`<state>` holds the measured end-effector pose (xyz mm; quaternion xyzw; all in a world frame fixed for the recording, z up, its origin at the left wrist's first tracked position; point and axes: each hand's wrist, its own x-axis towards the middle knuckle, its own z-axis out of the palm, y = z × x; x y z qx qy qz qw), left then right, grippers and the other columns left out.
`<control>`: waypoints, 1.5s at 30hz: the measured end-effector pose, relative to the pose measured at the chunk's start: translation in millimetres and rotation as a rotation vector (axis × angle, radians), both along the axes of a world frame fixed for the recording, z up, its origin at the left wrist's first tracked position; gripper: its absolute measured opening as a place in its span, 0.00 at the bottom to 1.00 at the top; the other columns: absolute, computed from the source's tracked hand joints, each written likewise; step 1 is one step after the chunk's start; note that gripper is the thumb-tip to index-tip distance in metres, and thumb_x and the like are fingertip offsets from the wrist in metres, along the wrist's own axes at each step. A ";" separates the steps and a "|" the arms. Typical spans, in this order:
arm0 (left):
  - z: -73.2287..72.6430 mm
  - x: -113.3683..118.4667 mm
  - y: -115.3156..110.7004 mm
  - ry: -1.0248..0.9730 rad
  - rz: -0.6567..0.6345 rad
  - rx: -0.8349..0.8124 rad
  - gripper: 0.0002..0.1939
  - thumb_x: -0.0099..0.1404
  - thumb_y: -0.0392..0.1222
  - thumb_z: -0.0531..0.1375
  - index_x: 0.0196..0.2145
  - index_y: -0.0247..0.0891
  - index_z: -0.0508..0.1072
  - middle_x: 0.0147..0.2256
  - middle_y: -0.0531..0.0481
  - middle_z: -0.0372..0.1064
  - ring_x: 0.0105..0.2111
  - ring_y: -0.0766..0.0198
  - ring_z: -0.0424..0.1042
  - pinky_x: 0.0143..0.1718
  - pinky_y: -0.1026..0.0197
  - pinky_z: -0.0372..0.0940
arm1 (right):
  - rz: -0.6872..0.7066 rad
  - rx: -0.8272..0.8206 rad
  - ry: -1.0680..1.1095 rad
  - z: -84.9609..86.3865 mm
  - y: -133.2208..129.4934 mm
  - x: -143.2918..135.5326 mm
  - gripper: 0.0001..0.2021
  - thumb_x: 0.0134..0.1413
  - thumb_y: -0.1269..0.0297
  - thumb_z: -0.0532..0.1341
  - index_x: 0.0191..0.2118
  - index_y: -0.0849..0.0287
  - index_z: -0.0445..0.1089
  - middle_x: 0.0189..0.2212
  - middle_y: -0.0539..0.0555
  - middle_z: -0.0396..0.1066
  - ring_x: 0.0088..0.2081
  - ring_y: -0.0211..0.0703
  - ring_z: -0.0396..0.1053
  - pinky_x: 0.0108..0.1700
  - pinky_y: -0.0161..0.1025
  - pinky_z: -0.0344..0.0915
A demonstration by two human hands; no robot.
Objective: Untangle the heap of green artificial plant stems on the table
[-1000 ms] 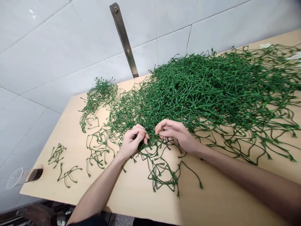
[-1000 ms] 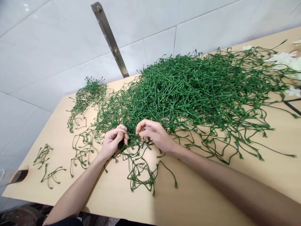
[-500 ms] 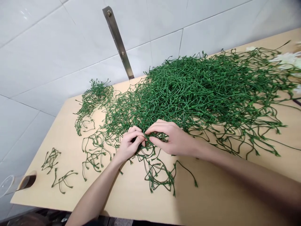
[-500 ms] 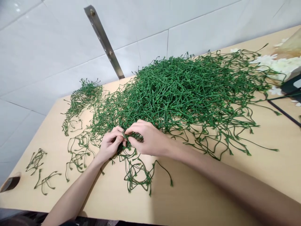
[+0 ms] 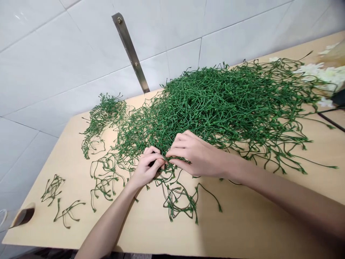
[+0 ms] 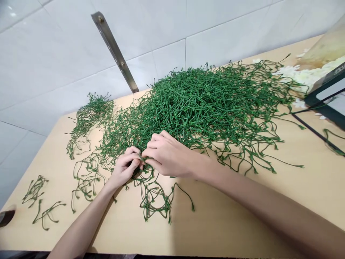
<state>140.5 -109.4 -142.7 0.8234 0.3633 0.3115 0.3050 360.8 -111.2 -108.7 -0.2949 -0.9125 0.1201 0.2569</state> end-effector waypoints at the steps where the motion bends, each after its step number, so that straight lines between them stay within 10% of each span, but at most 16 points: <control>1: 0.0 -0.1 0.3 0.002 -0.011 0.007 0.24 0.73 0.51 0.51 0.23 0.38 0.73 0.24 0.47 0.72 0.36 0.58 0.64 0.41 0.56 0.56 | -0.001 0.077 -0.056 -0.7 0.1 0.2 0.10 0.63 0.70 0.55 0.34 0.61 0.74 0.31 0.55 0.74 0.39 0.46 0.63 0.44 0.45 0.53; 15: 1.5 4.8 -2.4 0.195 -0.163 0.307 0.15 0.72 0.41 0.54 0.29 0.38 0.75 0.24 0.51 0.73 0.37 0.58 0.63 0.39 0.55 0.50 | -0.073 0.297 -0.158 -11.8 -8.3 -9.1 0.10 0.51 0.67 0.55 0.22 0.61 0.69 0.19 0.57 0.67 0.32 0.47 0.55 0.38 0.47 0.47; 33: 1.1 0.7 1.7 -0.014 -0.050 0.047 0.22 0.72 0.49 0.53 0.24 0.39 0.74 0.22 0.48 0.72 0.34 0.58 0.64 0.39 0.55 0.56 | 0.021 -0.045 0.120 -13.8 3.1 -5.2 0.15 0.53 0.82 0.50 0.23 0.60 0.66 0.22 0.50 0.71 0.36 0.42 0.59 0.42 0.42 0.47; 45: -0.5 -0.4 1.5 -0.052 0.036 -0.044 0.24 0.71 0.54 0.53 0.23 0.38 0.74 0.24 0.46 0.72 0.34 0.59 0.64 0.39 0.55 0.59 | 0.016 -0.406 0.142 3.9 -0.2 0.5 0.09 0.54 0.74 0.57 0.30 0.59 0.73 0.28 0.51 0.75 0.39 0.44 0.62 0.48 0.45 0.52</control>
